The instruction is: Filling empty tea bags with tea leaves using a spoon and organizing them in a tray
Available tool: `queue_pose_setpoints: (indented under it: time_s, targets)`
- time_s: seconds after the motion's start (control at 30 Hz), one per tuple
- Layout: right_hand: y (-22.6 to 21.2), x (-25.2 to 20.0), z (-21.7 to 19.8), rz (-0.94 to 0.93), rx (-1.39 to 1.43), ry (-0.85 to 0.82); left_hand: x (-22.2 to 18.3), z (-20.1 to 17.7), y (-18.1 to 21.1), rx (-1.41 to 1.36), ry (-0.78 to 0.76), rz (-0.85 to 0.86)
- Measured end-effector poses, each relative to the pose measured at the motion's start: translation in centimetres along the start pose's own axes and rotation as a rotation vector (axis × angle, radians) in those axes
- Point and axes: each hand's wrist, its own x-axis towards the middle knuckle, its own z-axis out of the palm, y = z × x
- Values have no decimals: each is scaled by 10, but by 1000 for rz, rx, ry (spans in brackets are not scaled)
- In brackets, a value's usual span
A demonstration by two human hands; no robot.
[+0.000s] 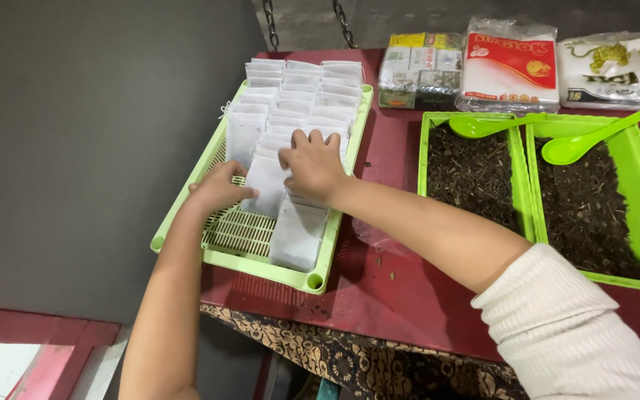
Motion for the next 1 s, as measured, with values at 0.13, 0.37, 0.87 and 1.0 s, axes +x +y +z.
queue_pose_setpoints:
  time_s: [0.13, 0.37, 0.87, 1.0]
  targets:
    - [2, 0, 14, 5, -18, -1, 4, 4, -4, 34, -10, -1]
    - [7, 2, 20, -48, -49, 59, -19, -7, 9, 55, -71, -41]
    - [61, -64, -42, -105, -235, 163, -37, -26, 70, 91, 132, 115]
    - [102, -104, -64, -66, -270, 206, -61, -10, 134, 114, 214, 321]
